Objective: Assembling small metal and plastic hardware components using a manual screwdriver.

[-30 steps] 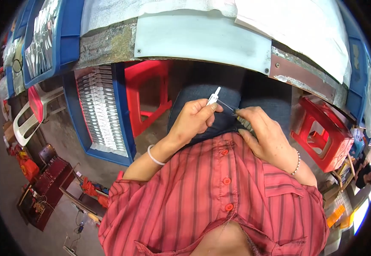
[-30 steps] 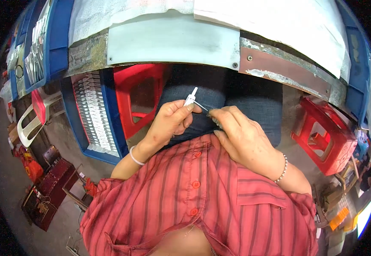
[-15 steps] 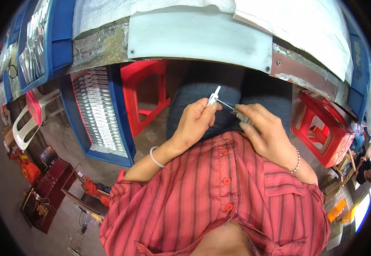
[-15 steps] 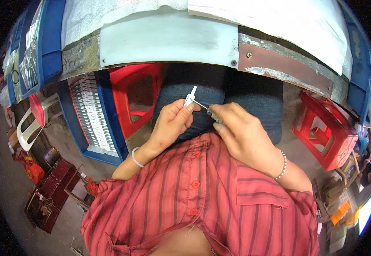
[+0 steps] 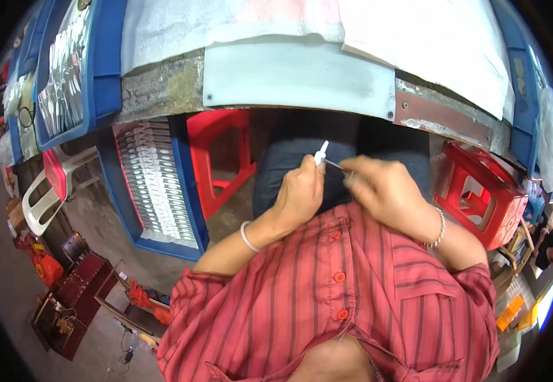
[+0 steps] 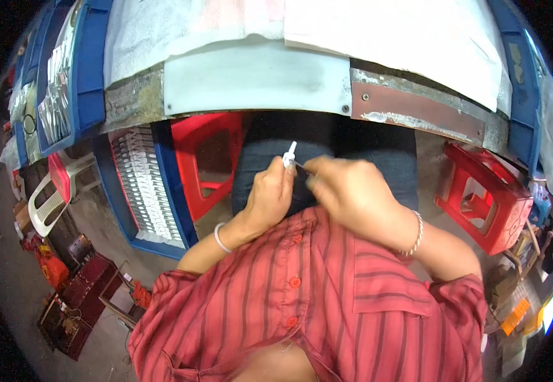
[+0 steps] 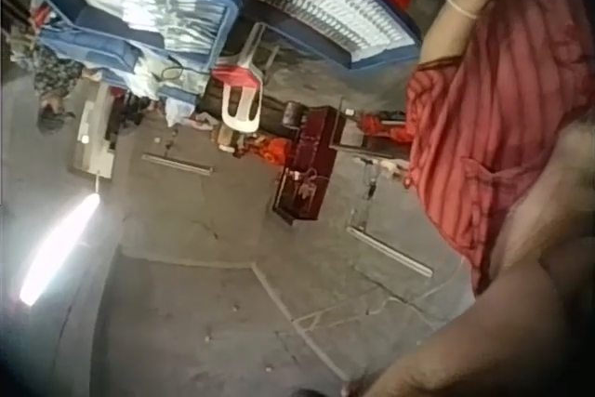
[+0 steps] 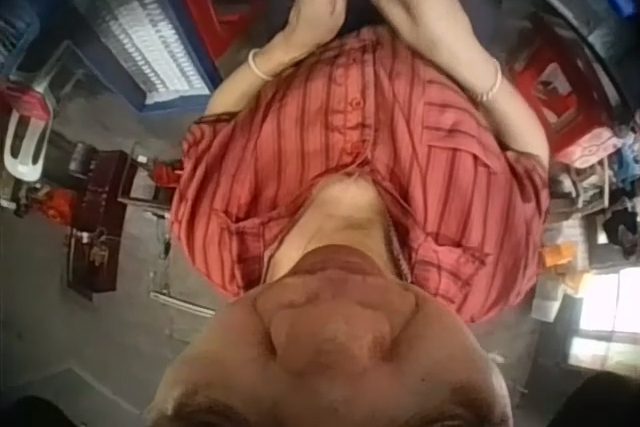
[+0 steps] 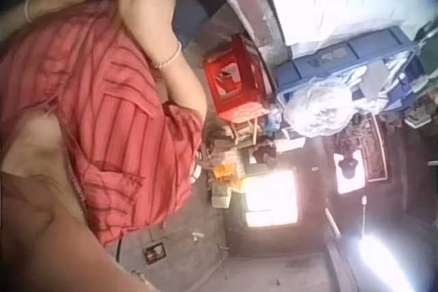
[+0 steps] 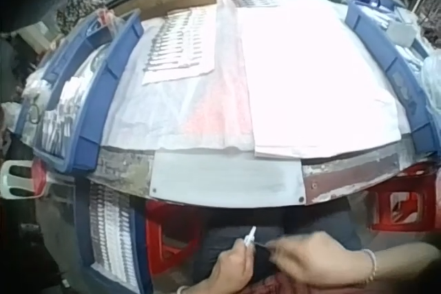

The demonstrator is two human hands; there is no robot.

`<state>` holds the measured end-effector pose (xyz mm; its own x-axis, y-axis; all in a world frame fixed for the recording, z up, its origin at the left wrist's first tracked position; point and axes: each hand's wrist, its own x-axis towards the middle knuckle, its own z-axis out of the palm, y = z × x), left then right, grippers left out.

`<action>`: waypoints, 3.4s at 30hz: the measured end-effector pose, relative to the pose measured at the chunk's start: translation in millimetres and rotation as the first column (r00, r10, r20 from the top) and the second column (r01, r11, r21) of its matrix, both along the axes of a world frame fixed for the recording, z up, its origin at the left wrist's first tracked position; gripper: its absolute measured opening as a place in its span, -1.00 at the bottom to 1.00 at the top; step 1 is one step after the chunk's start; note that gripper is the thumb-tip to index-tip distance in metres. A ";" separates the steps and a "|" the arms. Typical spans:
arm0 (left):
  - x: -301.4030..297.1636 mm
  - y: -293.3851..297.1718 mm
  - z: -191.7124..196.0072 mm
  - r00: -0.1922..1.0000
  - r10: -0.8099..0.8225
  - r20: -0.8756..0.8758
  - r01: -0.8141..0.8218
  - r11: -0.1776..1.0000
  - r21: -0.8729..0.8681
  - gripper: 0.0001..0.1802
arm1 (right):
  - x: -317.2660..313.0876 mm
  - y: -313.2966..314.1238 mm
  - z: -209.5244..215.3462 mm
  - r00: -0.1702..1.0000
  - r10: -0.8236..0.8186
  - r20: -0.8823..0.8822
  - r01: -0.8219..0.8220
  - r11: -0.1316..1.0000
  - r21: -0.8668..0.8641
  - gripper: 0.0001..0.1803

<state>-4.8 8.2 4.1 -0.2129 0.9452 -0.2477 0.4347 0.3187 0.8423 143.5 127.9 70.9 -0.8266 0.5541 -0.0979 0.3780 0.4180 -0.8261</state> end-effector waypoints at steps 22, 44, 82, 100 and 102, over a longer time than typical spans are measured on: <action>-3.9 4.7 -9.1 0.995 0.082 0.063 -0.085 0.996 0.041 -0.80 | -22.2 4.7 10.7 0.886 0.222 0.406 -0.274 0.959 0.073 -0.60; -10.3 -4.5 9.5 0.801 0.236 0.551 -0.107 0.961 -0.257 -0.71 | 9.1 -9.2 27.4 0.981 0.148 0.124 -0.160 0.983 0.092 -0.55; -9.5 5.0 -16.1 0.996 0.050 0.070 -0.054 0.996 0.068 -0.84 | -14.3 7.2 -12.9 0.997 -0.073 0.008 0.071 0.942 -0.328 -0.55; -11.5 7.3 -21.1 0.996 0.042 0.078 -0.052 0.991 0.127 -0.86 | -18.8 1.7 -21.8 0.982 -0.028 0.185 0.083 0.952 -0.296 -0.65; -9.7 4.9 -18.9 0.999 0.031 0.024 -0.034 0.993 0.116 -0.86 | -13.3 2.9 -19.0 0.980 -0.144 0.136 0.194 0.837 -0.512 -0.65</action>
<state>-14.4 13.1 -14.7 -0.2396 0.9606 -0.1410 0.4070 0.2312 0.8837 130.2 130.8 51.9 -0.6987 0.5314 -0.4789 0.4846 -0.1409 -0.8633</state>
